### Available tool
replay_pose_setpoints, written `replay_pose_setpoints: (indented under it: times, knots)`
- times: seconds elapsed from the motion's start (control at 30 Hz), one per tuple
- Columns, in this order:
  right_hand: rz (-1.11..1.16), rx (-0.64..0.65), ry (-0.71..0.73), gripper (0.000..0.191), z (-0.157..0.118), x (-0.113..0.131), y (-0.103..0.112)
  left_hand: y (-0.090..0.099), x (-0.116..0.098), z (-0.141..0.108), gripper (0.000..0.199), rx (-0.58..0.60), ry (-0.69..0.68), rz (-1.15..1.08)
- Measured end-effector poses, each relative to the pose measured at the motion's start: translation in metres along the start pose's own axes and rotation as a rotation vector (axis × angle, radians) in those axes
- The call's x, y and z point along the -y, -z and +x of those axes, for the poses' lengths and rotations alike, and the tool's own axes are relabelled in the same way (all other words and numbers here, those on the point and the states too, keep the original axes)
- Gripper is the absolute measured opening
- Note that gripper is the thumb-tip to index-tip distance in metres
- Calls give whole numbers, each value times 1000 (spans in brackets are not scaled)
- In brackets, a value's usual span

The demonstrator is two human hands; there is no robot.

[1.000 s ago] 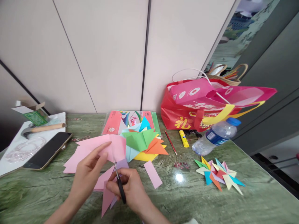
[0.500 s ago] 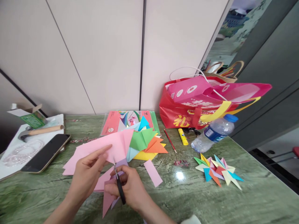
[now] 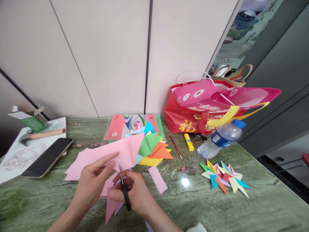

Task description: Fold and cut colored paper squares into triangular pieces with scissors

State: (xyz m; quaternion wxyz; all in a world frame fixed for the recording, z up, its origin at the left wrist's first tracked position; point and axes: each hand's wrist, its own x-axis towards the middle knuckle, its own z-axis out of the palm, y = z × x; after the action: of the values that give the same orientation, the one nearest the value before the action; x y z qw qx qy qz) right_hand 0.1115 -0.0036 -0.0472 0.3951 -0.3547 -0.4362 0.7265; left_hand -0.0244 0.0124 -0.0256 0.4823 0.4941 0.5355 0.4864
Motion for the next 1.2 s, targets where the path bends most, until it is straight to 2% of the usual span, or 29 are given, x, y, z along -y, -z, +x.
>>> replay_pose_setpoints:
  times: [0.27, 0.67, 0.87, 1.2]
  knots:
    - [-53, -21, 13, 39, -1, -1, 0, -1, 2, 0, 36, 2, 11, -4]
    - [-67, -37, 47, 35, 1, -6, -1, -2, -5, -2, 39, 2, 28, -1]
    - [-84, -54, 48, 34, 1, -14, 1, -1, -1, -2, 35, 8, 27, -17]
    - [-81, -67, 41, 31, 0, -14, 0, -2, 0, -1, 35, 2, 30, -42]
